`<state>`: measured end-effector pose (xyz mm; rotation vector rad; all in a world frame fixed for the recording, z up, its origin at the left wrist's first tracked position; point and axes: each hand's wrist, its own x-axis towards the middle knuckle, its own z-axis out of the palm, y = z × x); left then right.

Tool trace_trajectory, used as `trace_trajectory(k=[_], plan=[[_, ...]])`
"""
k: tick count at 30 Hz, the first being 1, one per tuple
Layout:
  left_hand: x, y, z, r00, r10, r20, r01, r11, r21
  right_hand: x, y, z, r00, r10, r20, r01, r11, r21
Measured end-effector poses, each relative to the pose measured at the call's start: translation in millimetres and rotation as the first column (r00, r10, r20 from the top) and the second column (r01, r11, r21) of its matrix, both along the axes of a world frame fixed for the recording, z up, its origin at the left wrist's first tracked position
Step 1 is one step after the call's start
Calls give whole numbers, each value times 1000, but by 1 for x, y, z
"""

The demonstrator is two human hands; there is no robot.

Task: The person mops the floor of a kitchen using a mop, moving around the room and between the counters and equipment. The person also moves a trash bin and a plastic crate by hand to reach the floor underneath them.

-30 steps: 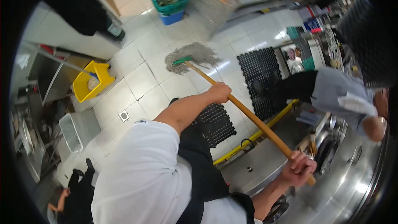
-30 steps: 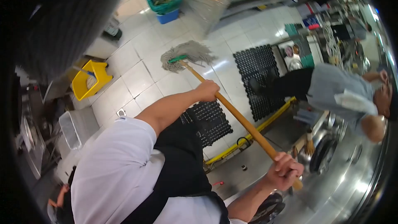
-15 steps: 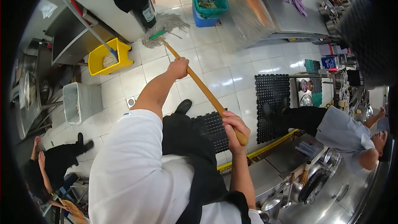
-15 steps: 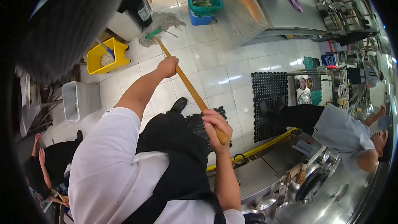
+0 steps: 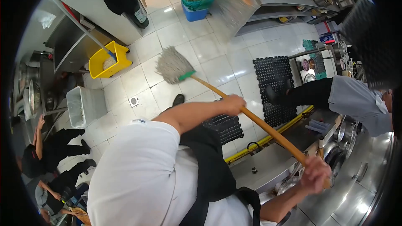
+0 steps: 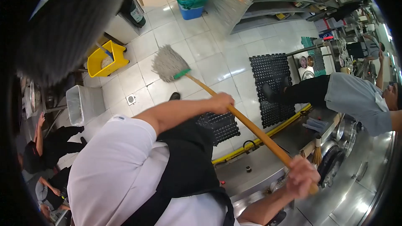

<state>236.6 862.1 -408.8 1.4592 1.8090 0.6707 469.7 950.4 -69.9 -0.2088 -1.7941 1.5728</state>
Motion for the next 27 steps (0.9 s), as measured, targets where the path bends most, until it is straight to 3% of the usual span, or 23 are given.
trace_trajectory(k=[4,6,8,10,14,17,20,25,27], plan=[[85,30,34,973,-53,225,-10,963,271,31,-3,53,996,51,-67,-45,995,85],[95,36,50,962,-109,249,53,974,222,34,-6,60,994,83,-68,-75,991,114],[88,37,60,950,-154,271,110,979,172,30,-9,59,992,-5,-125,22,990,138],[77,34,65,949,-247,196,223,965,139,25,-9,57,988,-29,-150,46,992,114],[37,-6,66,968,-151,203,131,985,109,-2,-16,41,977,-68,-200,79,996,45],[-9,-48,50,994,-78,74,74,996,56,-40,-43,23,975,-89,-203,77,995,-65],[-64,-97,28,995,105,2,-104,990,92,-91,-74,1,975,43,-220,-69,991,-113],[-171,-180,-7,935,324,-141,-317,946,71,-177,-140,-46,958,221,-180,-233,971,-47],[-211,-214,-14,898,367,-243,-363,930,63,-197,-166,-80,990,127,-58,-124,990,65]])
